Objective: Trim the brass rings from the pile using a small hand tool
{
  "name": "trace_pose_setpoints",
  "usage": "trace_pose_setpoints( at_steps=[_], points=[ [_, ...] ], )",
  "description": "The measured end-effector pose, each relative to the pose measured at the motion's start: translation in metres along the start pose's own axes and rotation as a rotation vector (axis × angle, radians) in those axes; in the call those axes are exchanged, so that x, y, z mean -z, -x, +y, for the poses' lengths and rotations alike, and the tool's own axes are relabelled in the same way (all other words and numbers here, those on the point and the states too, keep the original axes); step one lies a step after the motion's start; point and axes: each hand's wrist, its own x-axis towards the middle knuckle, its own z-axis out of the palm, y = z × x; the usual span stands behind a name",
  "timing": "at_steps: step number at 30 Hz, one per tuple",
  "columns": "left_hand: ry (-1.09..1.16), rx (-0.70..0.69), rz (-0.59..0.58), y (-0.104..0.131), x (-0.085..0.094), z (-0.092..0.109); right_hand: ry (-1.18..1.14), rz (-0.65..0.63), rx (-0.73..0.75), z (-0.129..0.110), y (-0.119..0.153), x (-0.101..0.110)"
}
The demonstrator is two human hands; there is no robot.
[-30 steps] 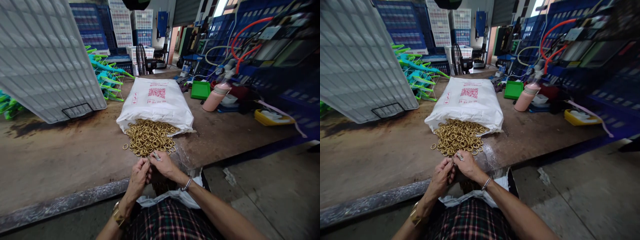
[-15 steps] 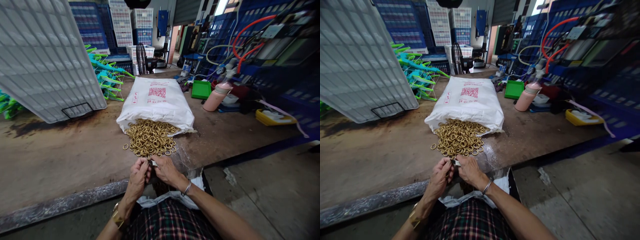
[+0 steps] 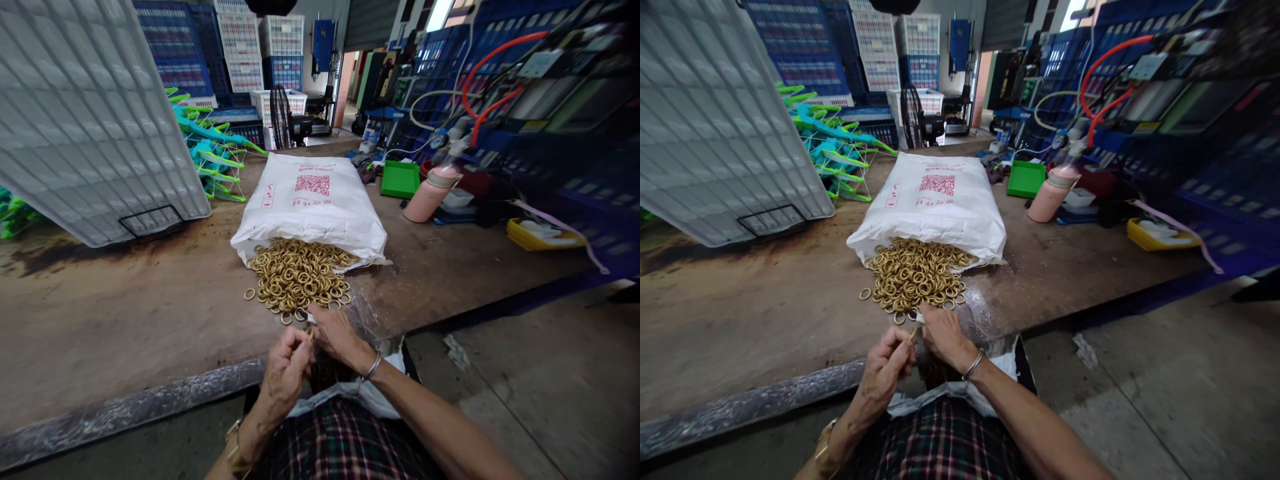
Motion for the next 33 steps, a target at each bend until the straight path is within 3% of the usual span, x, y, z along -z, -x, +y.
trace_pose_setpoints(
  at_steps=[3,8,16,22,25,28,33],
  points=[
    [0.186,0.099,-0.07,0.002,-0.006,0.001,-0.047,0.105,-0.029,0.006,-0.002,0.002],
    [0.418,0.23,0.016,-0.008,0.0,-0.004,-0.083,0.297,-0.061,0.014,-0.017,0.009],
    [0.591,0.324,0.019,-0.009,0.013,-0.005,0.114,0.203,-0.13,0.01,-0.041,0.017],
    [0.737,0.438,0.072,-0.014,0.017,-0.007,0.092,0.204,-0.125,0.016,-0.043,0.012],
    [0.695,0.436,0.14,-0.017,0.015,-0.006,-0.087,0.274,-0.118,0.018,-0.04,0.011],
    [0.574,0.298,0.145,-0.02,0.01,-0.004,-0.433,0.339,-0.084,0.014,-0.037,0.01],
    [0.334,0.095,0.214,-0.028,0.0,-0.005,-1.026,0.258,-0.086,-0.003,-0.028,0.005]
  ],
)
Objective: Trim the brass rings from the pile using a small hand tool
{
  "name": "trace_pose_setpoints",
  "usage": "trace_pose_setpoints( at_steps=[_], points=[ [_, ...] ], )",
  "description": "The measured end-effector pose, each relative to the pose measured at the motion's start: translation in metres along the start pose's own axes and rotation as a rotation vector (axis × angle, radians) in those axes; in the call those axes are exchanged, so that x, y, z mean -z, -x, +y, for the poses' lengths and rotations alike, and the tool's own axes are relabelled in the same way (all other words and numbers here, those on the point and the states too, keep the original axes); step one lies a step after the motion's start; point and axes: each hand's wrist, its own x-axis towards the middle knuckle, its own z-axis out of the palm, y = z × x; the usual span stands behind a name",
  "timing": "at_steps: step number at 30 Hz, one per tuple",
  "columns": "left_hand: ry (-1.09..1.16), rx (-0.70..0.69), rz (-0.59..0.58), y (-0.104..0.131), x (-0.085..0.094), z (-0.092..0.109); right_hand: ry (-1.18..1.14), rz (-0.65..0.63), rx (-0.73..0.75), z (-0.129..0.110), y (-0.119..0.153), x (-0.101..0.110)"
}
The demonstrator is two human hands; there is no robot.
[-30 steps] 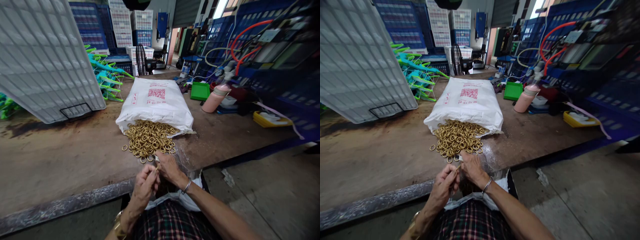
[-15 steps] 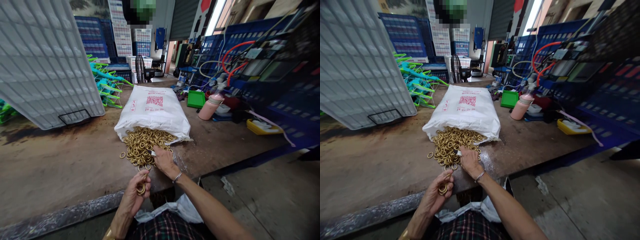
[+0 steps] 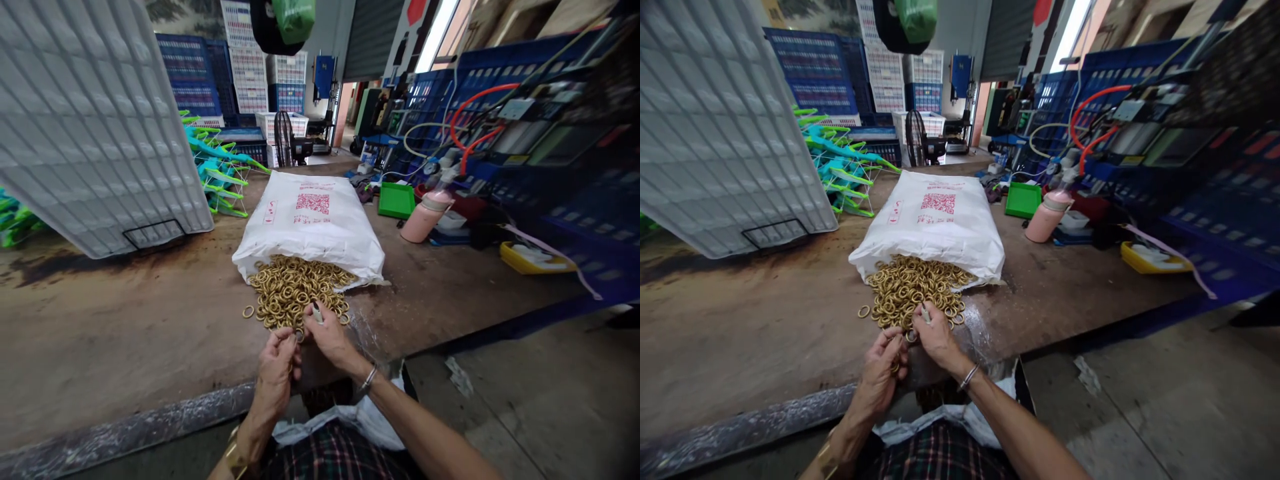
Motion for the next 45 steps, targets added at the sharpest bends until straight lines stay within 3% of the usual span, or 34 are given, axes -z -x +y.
trace_pose_setpoints(
  at_steps=[6,10,13,15,18,23,25,29,32,36,45],
  points=[
    [-0.149,-0.108,0.055,-0.009,0.0,-0.002,-0.171,-0.112,-0.073,0.001,0.007,-0.009],
    [-0.358,-0.243,0.108,-0.01,0.006,0.008,-0.009,-0.151,0.03,-0.007,0.006,-0.001],
    [-0.534,-0.417,0.077,-0.009,0.01,0.015,0.14,-0.152,0.14,-0.015,0.006,0.003],
    [-0.594,-0.463,0.051,-0.009,0.011,0.018,0.219,-0.169,0.17,-0.018,0.006,0.002],
    [-0.575,-0.412,0.032,-0.008,0.01,0.019,0.226,-0.182,0.122,-0.016,0.005,-0.003],
    [-0.246,0.028,-0.101,-0.004,0.01,0.018,0.121,-0.183,0.066,-0.008,0.003,-0.008],
    [-0.122,0.095,-0.153,-0.002,0.011,0.017,0.067,-0.215,0.033,-0.007,0.003,-0.008],
    [-0.059,0.078,-0.164,0.0,0.011,0.018,0.083,-0.173,0.01,-0.01,0.004,-0.003],
    [-0.075,0.062,-0.125,-0.001,0.011,0.016,0.354,-0.149,0.133,-0.01,0.008,0.002],
    [-0.109,0.041,-0.098,-0.002,0.012,0.013,0.737,-0.242,0.303,-0.008,0.017,0.004],
    [-0.257,-0.074,-0.071,0.001,0.011,0.014,0.945,-0.306,0.251,-0.012,0.018,0.002]
  ],
)
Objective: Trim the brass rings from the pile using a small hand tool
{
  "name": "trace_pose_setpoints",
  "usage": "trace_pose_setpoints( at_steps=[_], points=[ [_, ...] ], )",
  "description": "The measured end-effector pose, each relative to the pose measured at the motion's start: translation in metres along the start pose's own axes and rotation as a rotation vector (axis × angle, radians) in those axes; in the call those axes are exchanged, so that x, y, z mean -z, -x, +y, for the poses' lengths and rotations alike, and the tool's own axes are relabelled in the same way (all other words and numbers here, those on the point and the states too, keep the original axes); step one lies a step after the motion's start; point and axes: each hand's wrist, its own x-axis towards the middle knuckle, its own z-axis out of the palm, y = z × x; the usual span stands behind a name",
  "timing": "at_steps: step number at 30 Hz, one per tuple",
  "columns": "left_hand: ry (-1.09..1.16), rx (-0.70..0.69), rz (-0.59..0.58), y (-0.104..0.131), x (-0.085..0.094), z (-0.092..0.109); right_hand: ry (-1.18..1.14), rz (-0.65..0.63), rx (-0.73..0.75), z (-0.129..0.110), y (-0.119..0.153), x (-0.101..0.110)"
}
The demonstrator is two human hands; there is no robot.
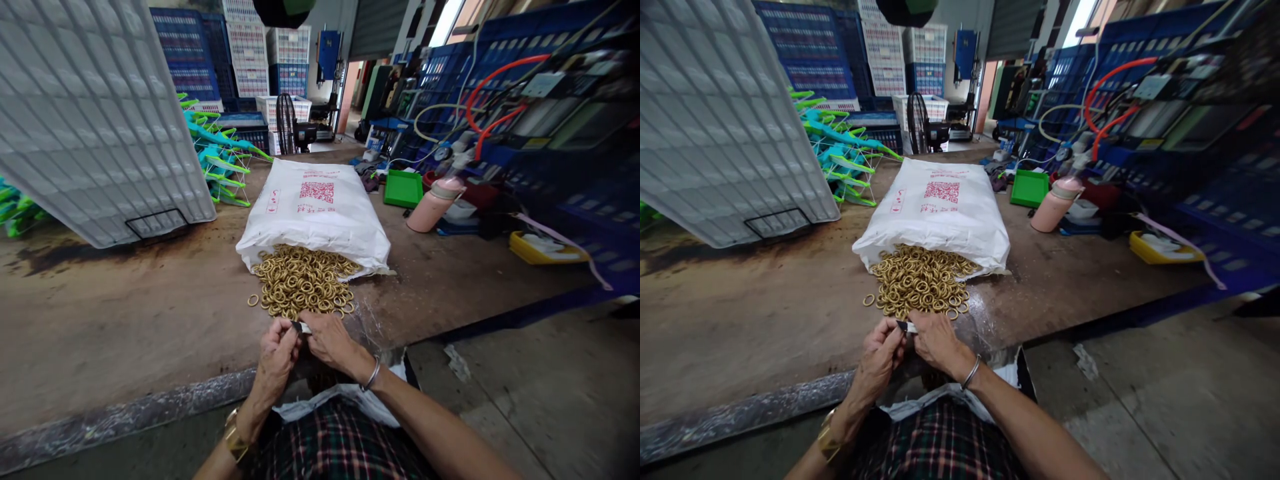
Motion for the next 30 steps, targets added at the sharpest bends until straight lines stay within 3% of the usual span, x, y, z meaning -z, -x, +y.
trace_pose_setpoints(
  at_steps=[6,12,15,19,23,30],
  points=[
    [-0.037,-0.019,-0.019,0.006,-0.002,0.008,0.056,-0.002,-0.048,0.0,-0.002,-0.004],
    [0.099,0.093,-0.189,0.026,-0.004,0.019,0.117,0.137,-0.293,0.031,-0.003,0.008],
    [0.301,0.161,-0.143,0.02,-0.001,0.015,0.017,0.229,-0.22,0.044,0.008,0.008],
    [0.438,0.243,-0.074,0.008,0.006,0.004,-0.112,0.282,-0.158,0.043,0.023,-0.008],
    [0.514,0.3,-0.066,0.007,0.011,-0.001,-0.065,0.227,-0.128,0.034,0.022,-0.021],
    [0.669,0.412,-0.065,0.004,0.016,-0.001,0.127,0.069,-0.182,0.023,0.008,-0.016]
  ],
)
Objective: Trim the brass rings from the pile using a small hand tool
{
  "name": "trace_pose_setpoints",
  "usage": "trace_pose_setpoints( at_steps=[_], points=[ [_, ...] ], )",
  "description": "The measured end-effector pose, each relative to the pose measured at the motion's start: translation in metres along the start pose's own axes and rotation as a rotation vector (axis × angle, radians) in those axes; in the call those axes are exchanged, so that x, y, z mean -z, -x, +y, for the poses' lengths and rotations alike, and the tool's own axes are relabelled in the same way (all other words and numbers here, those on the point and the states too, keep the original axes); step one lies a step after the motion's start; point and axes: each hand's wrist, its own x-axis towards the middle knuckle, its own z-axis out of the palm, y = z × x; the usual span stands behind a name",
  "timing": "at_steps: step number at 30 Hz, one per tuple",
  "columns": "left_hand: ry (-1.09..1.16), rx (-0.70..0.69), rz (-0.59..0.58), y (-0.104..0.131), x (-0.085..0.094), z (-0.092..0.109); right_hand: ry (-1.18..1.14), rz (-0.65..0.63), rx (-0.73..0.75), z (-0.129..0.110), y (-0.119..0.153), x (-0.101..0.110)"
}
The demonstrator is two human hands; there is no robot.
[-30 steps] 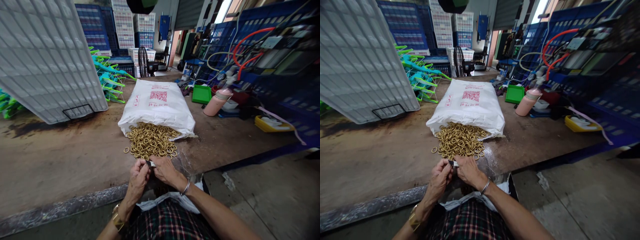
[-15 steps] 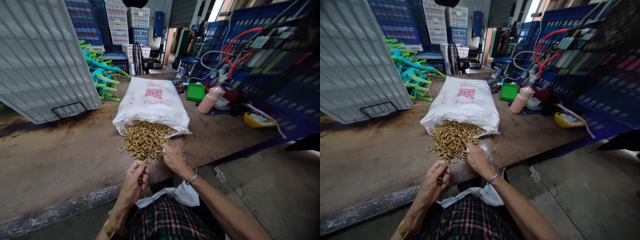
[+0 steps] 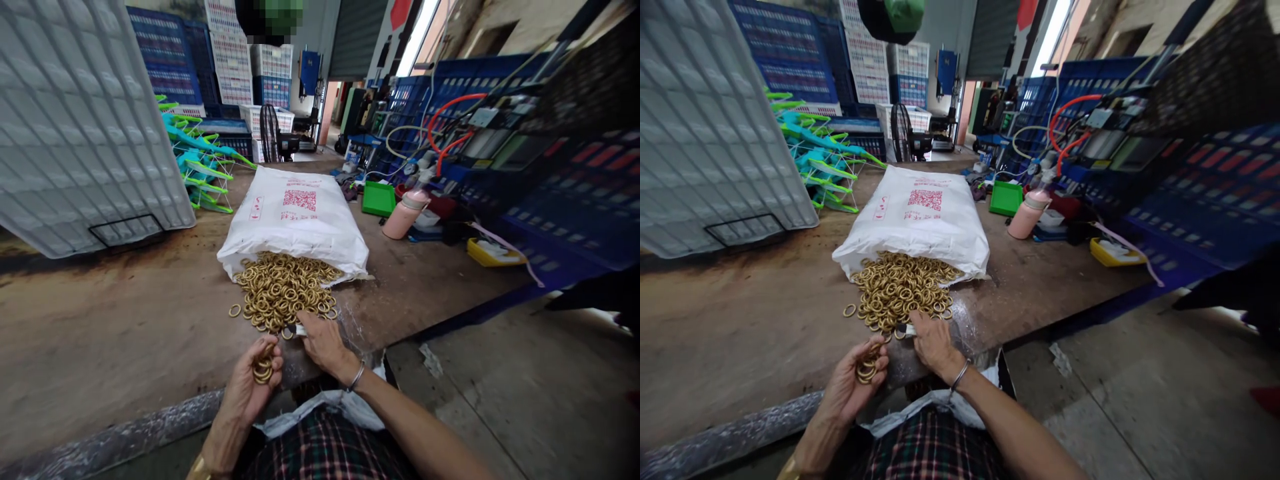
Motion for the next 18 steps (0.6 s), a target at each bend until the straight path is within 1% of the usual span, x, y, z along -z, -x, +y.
trace_pose_setpoints(
  at_steps=[3,6,8,11,13,15,16,18],
  points=[
    [0.013,0.021,0.036,-0.003,0.002,-0.002,-0.04,0.02,0.004,0.002,-0.001,0.0],
    [-0.031,0.012,0.06,-0.005,0.003,-0.004,-0.161,0.087,0.021,0.007,-0.002,-0.001],
    [-0.057,0.01,0.033,-0.006,0.002,-0.003,-0.243,0.147,0.019,0.01,-0.005,0.001],
    [-0.064,0.009,-0.04,-0.008,-0.003,0.0,-0.358,0.231,-0.01,0.011,-0.01,0.005],
    [-0.069,-0.015,-0.072,-0.01,-0.008,0.0,-0.465,0.253,-0.041,0.01,-0.013,0.008],
    [-0.145,-0.091,-0.068,-0.013,-0.011,-0.002,-0.607,0.225,-0.089,0.008,-0.015,0.01],
    [-0.229,-0.153,-0.043,-0.014,-0.012,-0.005,-0.683,0.205,-0.117,0.007,-0.015,0.01],
    [-0.459,-0.329,0.035,-0.015,-0.013,-0.009,-0.82,0.182,-0.167,0.004,-0.015,0.011]
  ],
)
